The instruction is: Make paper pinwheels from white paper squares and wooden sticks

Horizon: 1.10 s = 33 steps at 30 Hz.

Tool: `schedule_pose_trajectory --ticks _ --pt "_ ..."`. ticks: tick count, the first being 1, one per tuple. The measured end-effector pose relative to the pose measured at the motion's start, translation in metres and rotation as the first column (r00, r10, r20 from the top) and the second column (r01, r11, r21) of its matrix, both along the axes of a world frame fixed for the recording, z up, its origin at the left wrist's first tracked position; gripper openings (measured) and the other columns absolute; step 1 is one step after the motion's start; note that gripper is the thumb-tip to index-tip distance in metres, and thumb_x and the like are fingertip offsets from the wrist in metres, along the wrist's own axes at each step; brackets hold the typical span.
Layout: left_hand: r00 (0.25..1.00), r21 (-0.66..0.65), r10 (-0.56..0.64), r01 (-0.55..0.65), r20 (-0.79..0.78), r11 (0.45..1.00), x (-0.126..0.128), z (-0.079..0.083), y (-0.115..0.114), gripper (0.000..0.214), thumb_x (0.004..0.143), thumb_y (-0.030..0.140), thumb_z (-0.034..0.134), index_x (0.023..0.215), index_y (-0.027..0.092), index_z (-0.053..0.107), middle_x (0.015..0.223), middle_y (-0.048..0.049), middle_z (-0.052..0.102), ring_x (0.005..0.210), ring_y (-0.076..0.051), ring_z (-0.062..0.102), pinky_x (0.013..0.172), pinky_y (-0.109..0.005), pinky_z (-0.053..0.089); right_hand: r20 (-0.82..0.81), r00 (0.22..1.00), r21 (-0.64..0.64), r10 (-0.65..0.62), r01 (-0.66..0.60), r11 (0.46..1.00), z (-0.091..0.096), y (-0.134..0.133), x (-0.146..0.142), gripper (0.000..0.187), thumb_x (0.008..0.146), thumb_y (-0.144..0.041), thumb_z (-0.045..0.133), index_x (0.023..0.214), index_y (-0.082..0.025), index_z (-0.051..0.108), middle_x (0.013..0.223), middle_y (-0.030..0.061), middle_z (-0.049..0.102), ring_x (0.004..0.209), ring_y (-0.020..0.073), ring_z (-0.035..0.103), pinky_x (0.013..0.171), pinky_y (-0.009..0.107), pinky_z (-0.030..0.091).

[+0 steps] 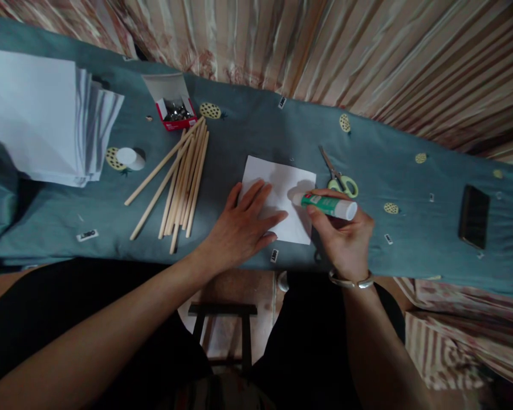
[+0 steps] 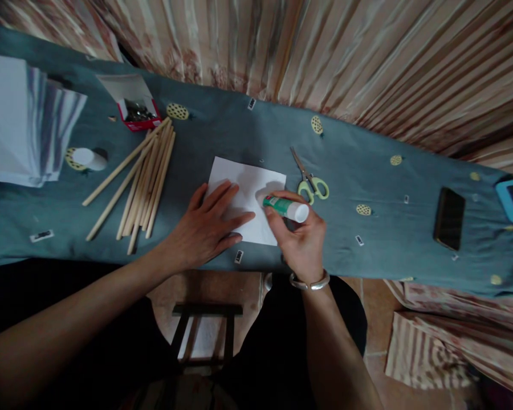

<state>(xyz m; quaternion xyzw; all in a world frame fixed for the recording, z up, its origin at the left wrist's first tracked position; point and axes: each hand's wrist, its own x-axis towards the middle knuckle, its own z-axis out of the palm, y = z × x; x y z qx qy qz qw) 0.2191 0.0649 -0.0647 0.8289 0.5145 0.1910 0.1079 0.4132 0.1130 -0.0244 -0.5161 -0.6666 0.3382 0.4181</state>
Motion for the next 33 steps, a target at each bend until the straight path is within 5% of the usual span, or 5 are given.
schedule_pose_trajectory --ticks 10,18,22,29,33 --pt "0.998 0.033 -0.009 0.007 0.066 0.999 -0.009 0.012 -0.005 0.052 0.094 0.048 0.052 0.141 0.027 0.047 0.156 -0.0145 0.036 0.147 -0.035 0.026 0.117 -0.062 0.012 -0.711 0.632 -0.489 -0.307 -0.132 0.862 -0.003 0.022 0.014 0.02 0.078 -0.04 0.077 0.083 -0.02 0.073 0.076 -0.0041 0.073 0.063 0.0055 0.067 0.062 0.013 0.058" --pt "0.858 0.178 0.511 -0.511 0.05 0.841 -0.132 0.044 -0.005 0.043 0.09 0.03 0.055 0.131 0.019 0.058 0.129 -0.0112 0.062 0.12 -0.029 0.054 0.104 -0.047 0.044 -0.8 0.504 -0.527 -0.326 -0.332 0.782 -0.001 0.013 0.002 0.023 0.072 -0.039 0.083 0.082 -0.02 0.073 0.069 -0.0028 0.074 0.057 0.0072 0.067 0.057 0.014 0.058" --pt "0.821 0.08 0.57 -0.566 -0.039 0.821 -0.172 0.038 -0.011 0.039 0.082 0.026 0.061 0.12 0.018 0.067 0.122 -0.0122 0.067 0.111 -0.031 0.058 0.099 -0.047 0.048 -0.811 0.461 -0.546 -0.36 -0.376 0.749 -0.001 0.01 -0.006 0.021 0.07 -0.035 0.084 0.074 -0.02 0.071 0.066 -0.0024 0.074 0.056 0.0075 0.067 0.059 0.014 0.058" --pt "0.763 -0.007 0.646 -0.646 0.028 0.763 -0.172 0.042 -0.016 0.032 0.085 0.024 0.057 0.115 0.022 0.068 0.095 -0.0021 0.069 0.08 -0.021 0.066 0.082 -0.034 0.052 -0.781 0.489 -0.6 -0.388 -0.414 0.685 -0.004 0.01 -0.014 0.022 0.068 -0.029 0.083 0.082 -0.017 0.072 0.071 0.0004 0.076 0.061 0.009 0.068 0.064 0.015 0.059" --pt "0.546 -0.219 0.663 -0.663 0.513 0.715 -0.134 0.056 -0.015 0.027 0.075 0.031 0.072 0.101 0.021 0.071 0.084 0.0001 0.069 0.074 -0.017 0.065 0.074 -0.03 0.053 -0.783 0.531 -0.586 -0.323 -0.458 0.668 -0.004 0.006 -0.015 0.027 0.067 -0.032 0.084 0.086 -0.016 0.072 0.07 -0.0005 0.075 0.06 0.008 0.068 0.062 0.014 0.058"
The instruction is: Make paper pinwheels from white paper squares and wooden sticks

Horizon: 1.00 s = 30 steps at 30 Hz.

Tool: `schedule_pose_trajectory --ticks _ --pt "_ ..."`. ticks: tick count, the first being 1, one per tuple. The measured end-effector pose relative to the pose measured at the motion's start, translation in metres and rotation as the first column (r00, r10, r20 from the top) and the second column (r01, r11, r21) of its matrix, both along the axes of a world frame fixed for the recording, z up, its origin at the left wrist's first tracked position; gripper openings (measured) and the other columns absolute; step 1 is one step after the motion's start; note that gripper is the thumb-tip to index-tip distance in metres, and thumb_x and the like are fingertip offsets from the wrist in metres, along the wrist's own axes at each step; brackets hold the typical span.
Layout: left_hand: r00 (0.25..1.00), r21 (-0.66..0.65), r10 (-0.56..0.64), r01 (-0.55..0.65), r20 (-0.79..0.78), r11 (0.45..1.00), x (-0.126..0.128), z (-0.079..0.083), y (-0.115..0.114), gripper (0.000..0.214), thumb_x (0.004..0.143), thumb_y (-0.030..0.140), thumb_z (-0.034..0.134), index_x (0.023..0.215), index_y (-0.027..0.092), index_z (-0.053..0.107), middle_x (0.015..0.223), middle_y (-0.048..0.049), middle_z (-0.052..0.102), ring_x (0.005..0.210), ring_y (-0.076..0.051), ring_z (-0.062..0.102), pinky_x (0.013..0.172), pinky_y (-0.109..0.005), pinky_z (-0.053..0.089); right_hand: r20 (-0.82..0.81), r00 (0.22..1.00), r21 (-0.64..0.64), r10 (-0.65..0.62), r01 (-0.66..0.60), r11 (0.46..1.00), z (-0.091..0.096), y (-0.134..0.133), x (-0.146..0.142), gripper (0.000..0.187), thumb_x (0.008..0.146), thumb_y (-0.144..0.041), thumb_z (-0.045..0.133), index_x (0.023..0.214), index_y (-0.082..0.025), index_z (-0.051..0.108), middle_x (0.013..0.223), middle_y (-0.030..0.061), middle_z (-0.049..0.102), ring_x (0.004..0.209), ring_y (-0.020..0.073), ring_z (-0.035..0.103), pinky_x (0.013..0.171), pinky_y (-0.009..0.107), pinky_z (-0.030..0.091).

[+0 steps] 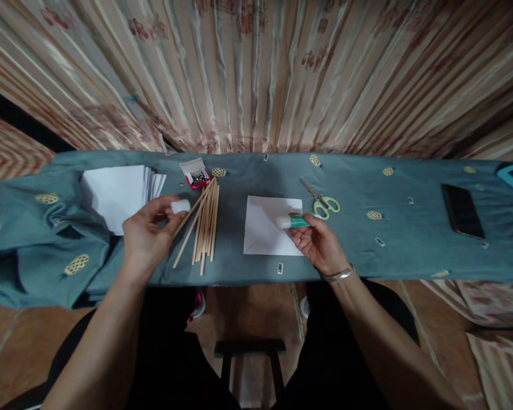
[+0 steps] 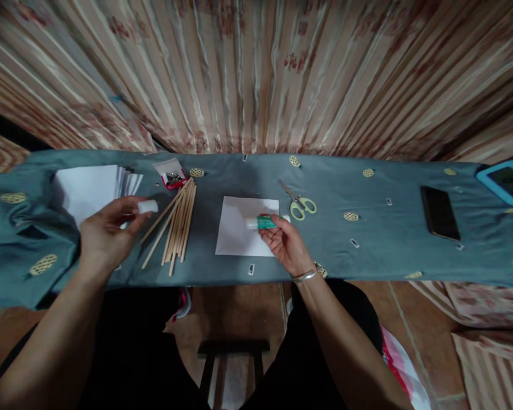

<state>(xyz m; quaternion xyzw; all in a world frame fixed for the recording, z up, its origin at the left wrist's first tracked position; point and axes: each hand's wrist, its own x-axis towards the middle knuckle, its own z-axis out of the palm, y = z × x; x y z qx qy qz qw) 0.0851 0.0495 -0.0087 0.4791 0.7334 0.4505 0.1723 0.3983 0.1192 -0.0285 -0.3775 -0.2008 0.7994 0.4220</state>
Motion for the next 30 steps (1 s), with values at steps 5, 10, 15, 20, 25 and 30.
schedule_pose_trajectory --ticks 5,10,15,20,25,30 --pt "0.678 0.039 -0.236 0.292 0.696 0.956 0.07 -0.003 -0.001 0.037 0.059 0.031 0.087 0.089 0.019 0.07 0.082 -0.0012 0.073 0.074 -0.016 0.068 0.077 -0.031 0.057 0.008 1.0 0.048 0.026 -0.027 0.998 -0.001 -0.01 -0.006 0.029 0.062 -0.032 0.087 0.083 -0.017 0.074 0.072 -0.0002 0.077 0.062 0.0098 0.071 0.061 0.014 0.059" --pt "0.507 0.056 -0.222 0.322 0.833 0.945 0.094 -0.011 -0.001 0.04 0.055 0.029 0.091 0.087 0.017 0.07 0.078 -0.0015 0.073 0.073 -0.016 0.069 0.076 -0.031 0.058 0.02 0.999 0.099 0.045 -0.047 0.994 -0.002 -0.016 -0.011 0.027 0.063 -0.029 0.086 0.084 -0.018 0.074 0.077 -0.0001 0.078 0.064 0.0113 0.074 0.067 0.017 0.063" --pt "0.472 0.05 -0.198 0.309 0.859 0.95 0.094 -0.01 0.001 0.039 0.051 0.025 0.092 0.083 0.017 0.07 0.076 -0.0005 0.073 0.07 -0.014 0.069 0.075 -0.029 0.059 0.016 0.998 0.096 0.068 -0.069 0.993 0.002 -0.018 -0.014 0.025 0.062 -0.028 0.088 0.081 -0.019 0.075 0.076 -0.0011 0.078 0.061 0.0114 0.073 0.065 0.019 0.064" --pt "0.481 0.037 -0.208 0.341 0.852 0.939 0.096 -0.009 -0.001 0.039 0.051 0.024 0.093 0.082 0.017 0.071 0.073 0.0013 0.072 0.067 -0.011 0.067 0.072 -0.025 0.058 0.03 0.992 0.116 0.119 -0.121 0.986 0.002 -0.019 -0.016 0.025 0.063 -0.029 0.088 0.083 -0.019 0.075 0.08 -0.0006 0.079 0.063 0.0102 0.073 0.065 0.017 0.063" --pt "0.495 0.019 -0.206 0.356 0.844 0.934 0.097 -0.009 -0.001 0.043 0.047 0.029 0.094 0.082 0.017 0.071 0.072 0.0008 0.071 0.064 -0.012 0.067 0.07 -0.026 0.058 0.056 0.986 0.154 0.157 -0.164 0.974 -0.001 -0.02 -0.015 0.028 0.067 -0.033 0.086 0.088 -0.018 0.074 0.081 0.0006 0.078 0.064 0.0095 0.073 0.064 0.016 0.062" --pt "0.502 0.013 -0.204 0.357 0.841 0.934 0.097 -0.01 -0.002 0.043 0.048 0.031 0.094 0.081 0.017 0.072 0.069 0.002 0.069 0.065 -0.012 0.065 0.07 -0.026 0.057 0.062 0.985 0.153 0.16 -0.167 0.974 -0.001 -0.02 -0.017 0.03 0.065 -0.033 0.088 0.086 -0.017 0.074 0.079 -0.0002 0.078 0.06 0.009 0.072 0.062 0.015 0.062"
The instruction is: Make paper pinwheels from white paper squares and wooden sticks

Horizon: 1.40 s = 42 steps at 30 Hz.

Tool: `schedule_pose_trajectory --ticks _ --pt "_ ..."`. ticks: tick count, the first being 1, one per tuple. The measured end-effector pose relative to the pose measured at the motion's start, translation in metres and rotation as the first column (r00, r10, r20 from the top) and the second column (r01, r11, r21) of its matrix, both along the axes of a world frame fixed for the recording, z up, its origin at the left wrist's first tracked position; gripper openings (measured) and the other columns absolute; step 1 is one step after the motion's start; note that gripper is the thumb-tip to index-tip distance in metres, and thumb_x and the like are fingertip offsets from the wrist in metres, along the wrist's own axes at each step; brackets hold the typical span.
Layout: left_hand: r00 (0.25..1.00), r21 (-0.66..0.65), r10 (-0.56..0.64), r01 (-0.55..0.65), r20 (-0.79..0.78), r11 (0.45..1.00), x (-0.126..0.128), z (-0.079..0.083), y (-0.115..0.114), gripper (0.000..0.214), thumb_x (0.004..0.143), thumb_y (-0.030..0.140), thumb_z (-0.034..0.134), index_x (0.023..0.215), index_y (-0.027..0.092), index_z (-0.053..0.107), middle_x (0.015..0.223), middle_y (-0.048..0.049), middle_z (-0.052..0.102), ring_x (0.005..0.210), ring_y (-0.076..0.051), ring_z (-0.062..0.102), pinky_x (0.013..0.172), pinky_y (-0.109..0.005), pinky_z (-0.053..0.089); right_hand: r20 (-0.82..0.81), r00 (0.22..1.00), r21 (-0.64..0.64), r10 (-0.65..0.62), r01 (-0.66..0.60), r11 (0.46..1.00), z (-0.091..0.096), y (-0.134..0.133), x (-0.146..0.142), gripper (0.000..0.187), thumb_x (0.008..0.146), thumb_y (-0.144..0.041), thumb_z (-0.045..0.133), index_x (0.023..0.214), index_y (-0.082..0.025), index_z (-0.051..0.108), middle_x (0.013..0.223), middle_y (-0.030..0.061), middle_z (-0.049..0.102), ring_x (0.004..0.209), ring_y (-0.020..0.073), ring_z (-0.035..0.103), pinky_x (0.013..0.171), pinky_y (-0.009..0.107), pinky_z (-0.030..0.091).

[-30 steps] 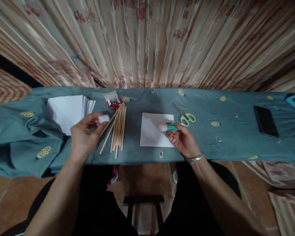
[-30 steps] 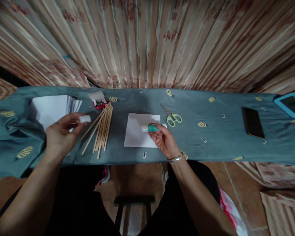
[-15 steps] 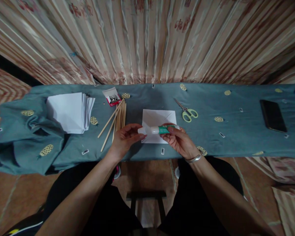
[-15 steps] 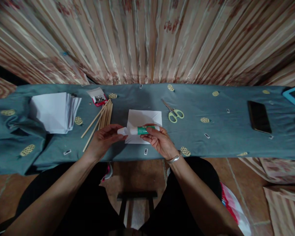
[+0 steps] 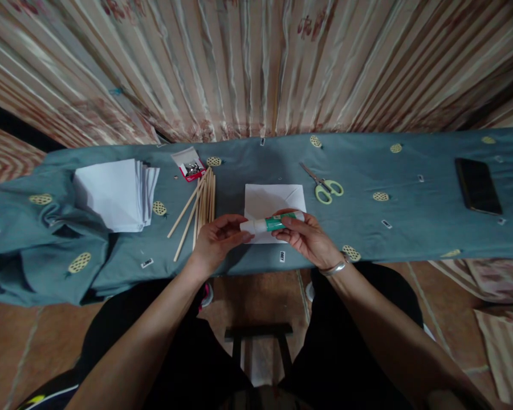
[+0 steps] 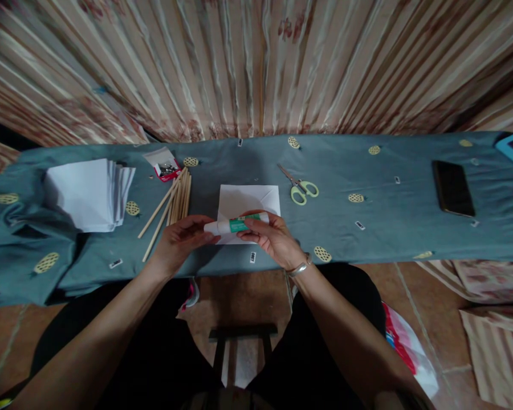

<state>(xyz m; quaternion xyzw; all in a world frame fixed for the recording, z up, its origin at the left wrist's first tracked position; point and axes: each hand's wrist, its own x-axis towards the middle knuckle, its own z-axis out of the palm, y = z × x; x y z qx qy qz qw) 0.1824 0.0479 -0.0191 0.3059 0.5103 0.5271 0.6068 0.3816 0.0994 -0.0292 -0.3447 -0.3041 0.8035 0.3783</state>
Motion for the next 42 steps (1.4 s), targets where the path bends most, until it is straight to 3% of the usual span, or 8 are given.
schedule_pose_trajectory --ticks 20,25,27,29,31,36,39,42 --pt "0.925 0.14 -0.058 0.118 -0.376 0.983 0.005 -0.008 -0.015 0.032 0.068 0.033 0.081 0.098 0.021 0.078 0.102 -0.0069 0.077 0.092 -0.023 0.072 0.085 -0.034 0.057 0.094 0.99 0.104 0.102 -0.112 0.988 -0.001 -0.017 -0.013 0.028 0.072 -0.038 0.083 0.092 -0.02 0.073 0.075 -0.0001 0.076 0.065 0.0108 0.071 0.062 0.02 0.06" --pt "0.892 0.159 0.051 0.023 -0.448 0.987 -0.023 0.001 -0.009 0.032 0.066 0.034 0.082 0.094 0.02 0.078 0.09 -0.0054 0.077 0.078 -0.019 0.07 0.074 -0.03 0.057 0.141 0.986 0.184 0.088 -0.113 0.976 0.004 -0.015 -0.004 0.035 0.075 -0.04 0.08 0.102 -0.021 0.073 0.088 0.0035 0.078 0.067 0.0105 0.07 0.06 0.019 0.057" --pt "0.82 0.228 0.25 -0.15 -0.515 0.962 -0.051 0.004 -0.006 0.034 0.065 0.035 0.082 0.094 0.019 0.077 0.09 -0.0041 0.077 0.075 -0.016 0.067 0.071 -0.027 0.054 0.167 0.985 0.209 0.037 -0.072 0.975 0.006 -0.011 0.005 0.034 0.076 -0.04 0.08 0.104 -0.021 0.073 0.096 0.0057 0.078 0.068 0.0109 0.07 0.06 0.02 0.057" --pt "0.664 0.28 0.409 -0.299 -0.626 0.912 -0.081 0.004 -0.004 0.038 0.068 0.038 0.078 0.1 0.018 0.075 0.091 -0.0034 0.075 0.074 -0.015 0.065 0.07 -0.026 0.052 0.194 0.981 0.236 -0.023 -0.025 0.971 0.008 -0.006 0.016 0.034 0.076 -0.041 0.079 0.103 -0.02 0.074 0.097 0.0065 0.078 0.067 0.011 0.07 0.059 0.02 0.056" --pt "0.481 0.27 0.406 -0.328 -0.777 0.905 -0.106 0.0 -0.006 0.041 0.071 0.041 0.075 0.104 0.017 0.073 0.084 -0.0032 0.074 0.069 -0.017 0.063 0.065 -0.027 0.05 0.215 0.973 0.26 -0.087 0.029 0.965 0.009 -0.002 0.026 0.033 0.076 -0.043 0.079 0.1 -0.02 0.075 0.095 0.0065 0.078 0.065 0.0104 0.069 0.057 0.018 0.055" --pt "0.078 0.206 0.214 -0.1 -0.974 0.973 -0.133 -0.009 -0.017 0.032 0.082 0.041 0.063 0.105 0.021 0.071 0.096 -0.007 0.073 0.093 -0.028 0.065 0.081 -0.038 0.049 0.27 0.946 0.302 -0.18 0.094 0.949 0.009 0.002 0.047 0.033 0.076 -0.046 0.078 0.096 -0.02 0.076 0.092 0.0055 0.078 0.066 0.0086 0.068 0.059 0.016 0.053" --pt "0.011 0.242 0.242 0.044 -0.97 0.969 -0.129 -0.005 -0.021 0.03 0.085 0.043 0.062 0.107 0.023 0.069 0.103 -0.0024 0.071 0.11 -0.032 0.057 0.093 -0.042 0.045 0.395 0.89 0.413 -0.229 0.05 0.909 0.005 0.0 0.056 0.031 0.078 -0.046 0.075 0.096 -0.021 0.076 0.089 0.0042 0.078 0.067 0.0115 0.068 0.062 0.021 0.054" --pt "0.01 0.348 0.352 0.181 -0.936 0.92 -0.106 0.002 -0.022 0.033 0.088 0.041 0.063 0.118 0.027 0.064 0.114 0.0008 0.068 0.115 -0.031 0.054 0.1 -0.046 0.044 0.582 0.719 0.611 -0.379 -0.08 0.787 -0.002 -0.003 0.062 0.022 0.084 -0.042 0.069 0.093 -0.023 0.076 0.09 0.0038 0.077 0.076 0.017 0.069 0.074 0.031 0.056"
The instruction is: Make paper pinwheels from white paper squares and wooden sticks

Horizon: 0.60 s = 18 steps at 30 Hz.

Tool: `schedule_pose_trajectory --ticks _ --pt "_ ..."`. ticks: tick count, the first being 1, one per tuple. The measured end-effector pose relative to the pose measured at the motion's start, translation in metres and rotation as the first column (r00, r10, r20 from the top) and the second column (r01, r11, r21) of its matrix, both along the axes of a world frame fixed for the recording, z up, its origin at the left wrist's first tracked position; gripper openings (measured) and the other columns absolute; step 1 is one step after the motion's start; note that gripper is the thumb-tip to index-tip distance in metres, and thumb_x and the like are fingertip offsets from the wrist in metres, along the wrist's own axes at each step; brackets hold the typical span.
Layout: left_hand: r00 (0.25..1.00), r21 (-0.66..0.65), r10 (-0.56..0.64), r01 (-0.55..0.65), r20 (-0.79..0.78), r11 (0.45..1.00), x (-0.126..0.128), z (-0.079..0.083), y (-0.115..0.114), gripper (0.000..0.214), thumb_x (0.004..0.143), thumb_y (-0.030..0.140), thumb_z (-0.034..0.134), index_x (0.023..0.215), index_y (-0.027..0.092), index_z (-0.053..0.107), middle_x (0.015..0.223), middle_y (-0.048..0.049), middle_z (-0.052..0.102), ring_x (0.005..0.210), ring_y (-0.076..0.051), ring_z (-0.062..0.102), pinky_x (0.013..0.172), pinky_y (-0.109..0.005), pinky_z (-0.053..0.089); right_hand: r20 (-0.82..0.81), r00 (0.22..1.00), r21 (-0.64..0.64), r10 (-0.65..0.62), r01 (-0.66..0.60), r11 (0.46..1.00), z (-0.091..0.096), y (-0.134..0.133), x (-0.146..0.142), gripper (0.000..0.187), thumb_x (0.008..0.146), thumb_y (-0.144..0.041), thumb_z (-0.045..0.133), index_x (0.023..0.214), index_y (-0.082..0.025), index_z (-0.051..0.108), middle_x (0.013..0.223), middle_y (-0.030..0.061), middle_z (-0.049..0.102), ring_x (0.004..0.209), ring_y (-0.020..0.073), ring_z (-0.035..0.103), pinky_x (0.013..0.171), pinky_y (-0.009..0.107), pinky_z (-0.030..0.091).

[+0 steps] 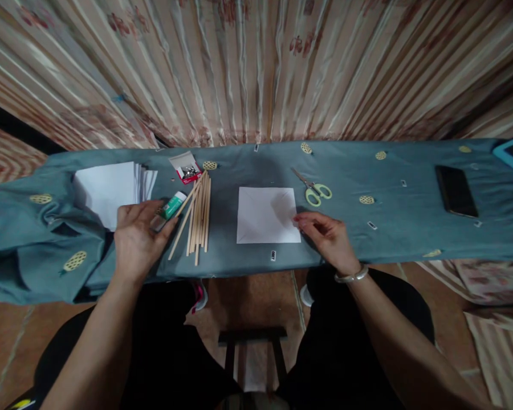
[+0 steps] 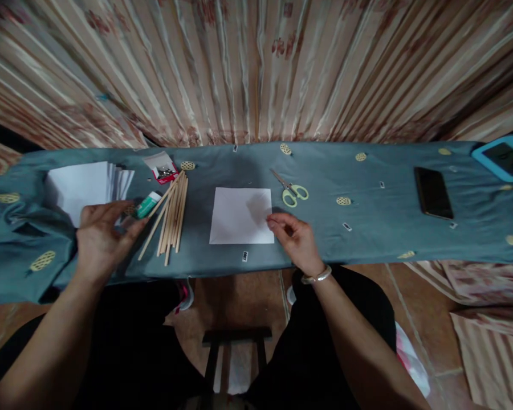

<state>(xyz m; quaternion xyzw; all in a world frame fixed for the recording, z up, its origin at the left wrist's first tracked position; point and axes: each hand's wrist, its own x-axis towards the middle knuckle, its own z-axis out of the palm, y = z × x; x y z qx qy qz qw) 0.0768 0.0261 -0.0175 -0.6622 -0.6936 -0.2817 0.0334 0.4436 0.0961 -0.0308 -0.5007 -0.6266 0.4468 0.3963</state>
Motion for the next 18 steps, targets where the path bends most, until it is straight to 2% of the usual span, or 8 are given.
schedule_pose_trajectory --ticks 2,4,6,8,10,14,18 --pt "0.979 0.071 -0.198 0.201 -0.043 0.977 0.031 0.0 0.001 0.027 0.091 0.035 0.062 0.116 0.025 0.065 0.113 -0.0035 0.069 0.106 -0.028 0.059 0.094 -0.045 0.049 0.2 0.98 0.172 0.0 -0.035 0.985 -0.004 -0.003 0.002 0.019 0.088 -0.037 0.065 0.096 -0.024 0.076 0.099 0.0052 0.077 0.09 0.0215 0.07 0.087 0.038 0.055" --pt "0.894 0.056 -0.44 0.446 -0.087 0.893 0.068 -0.005 0.001 0.021 0.093 0.028 0.06 0.111 0.019 0.065 0.108 -0.0065 0.071 0.099 -0.024 0.062 0.088 -0.04 0.053 0.332 0.943 0.283 0.018 -0.118 0.952 -0.008 -0.006 0.003 0.02 0.091 -0.032 0.061 0.103 -0.023 0.074 0.11 0.0073 0.075 0.105 0.0247 0.067 0.096 0.043 0.051" --pt "0.819 0.044 -0.557 0.567 -0.138 0.823 0.104 -0.012 0.003 0.016 0.093 0.022 0.059 0.106 0.015 0.066 0.104 -0.0075 0.072 0.096 -0.023 0.062 0.084 -0.037 0.055 0.412 0.911 0.333 0.03 -0.181 0.925 -0.01 -0.008 0.003 0.022 0.094 -0.028 0.057 0.109 -0.022 0.071 0.117 0.0093 0.072 0.111 0.0256 0.065 0.1 0.045 0.05" --pt "0.777 0.02 -0.608 0.619 -0.161 0.785 0.128 -0.019 0.008 0.016 0.092 0.021 0.06 0.105 0.014 0.065 0.103 -0.0078 0.072 0.095 -0.023 0.062 0.082 -0.036 0.055 0.467 0.883 0.349 0.04 -0.226 0.909 -0.012 -0.01 0.002 0.024 0.095 -0.025 0.054 0.112 -0.02 0.07 0.121 0.0107 0.07 0.112 0.0257 0.064 0.1 0.045 0.051" --pt "0.769 -0.01 -0.619 0.625 -0.161 0.78 0.14 -0.024 0.014 0.017 0.091 0.021 0.062 0.106 0.013 0.064 0.104 -0.0082 0.071 0.095 -0.024 0.062 0.081 -0.037 0.055 0.505 0.862 0.355 0.049 -0.259 0.898 -0.012 -0.012 0.0 0.024 0.096 -0.024 0.052 0.113 -0.019 0.069 0.122 0.0111 0.07 0.111 0.0257 0.063 0.099 0.045 0.051" --pt "0.781 -0.061 -0.608 0.606 -0.145 0.793 0.143 -0.029 0.027 0.02 0.09 0.023 0.064 0.107 0.012 0.063 0.105 -0.0089 0.07 0.093 -0.025 0.062 0.081 -0.037 0.055 0.519 0.852 0.364 0.063 -0.287 0.886 -0.012 -0.013 -0.001 0.025 0.096 -0.021 0.051 0.113 -0.016 0.068 0.121 0.0121 0.07 0.111 0.0254 0.063 0.099 0.045 0.051" --pt "0.775 -0.108 -0.61 0.601 -0.163 0.792 0.143 -0.03 0.031 0.014 0.094 0.024 0.058 0.102 0.014 0.063 0.1 -0.0082 0.069 0.088 -0.022 0.061 0.078 -0.035 0.054 0.504 0.86 0.352 0.087 -0.296 0.888 -0.011 -0.014 -0.001 0.024 0.096 -0.02 0.051 0.112 -0.015 0.068 0.121 0.013 0.069 0.111 0.0252 0.063 0.099 0.045 0.051"
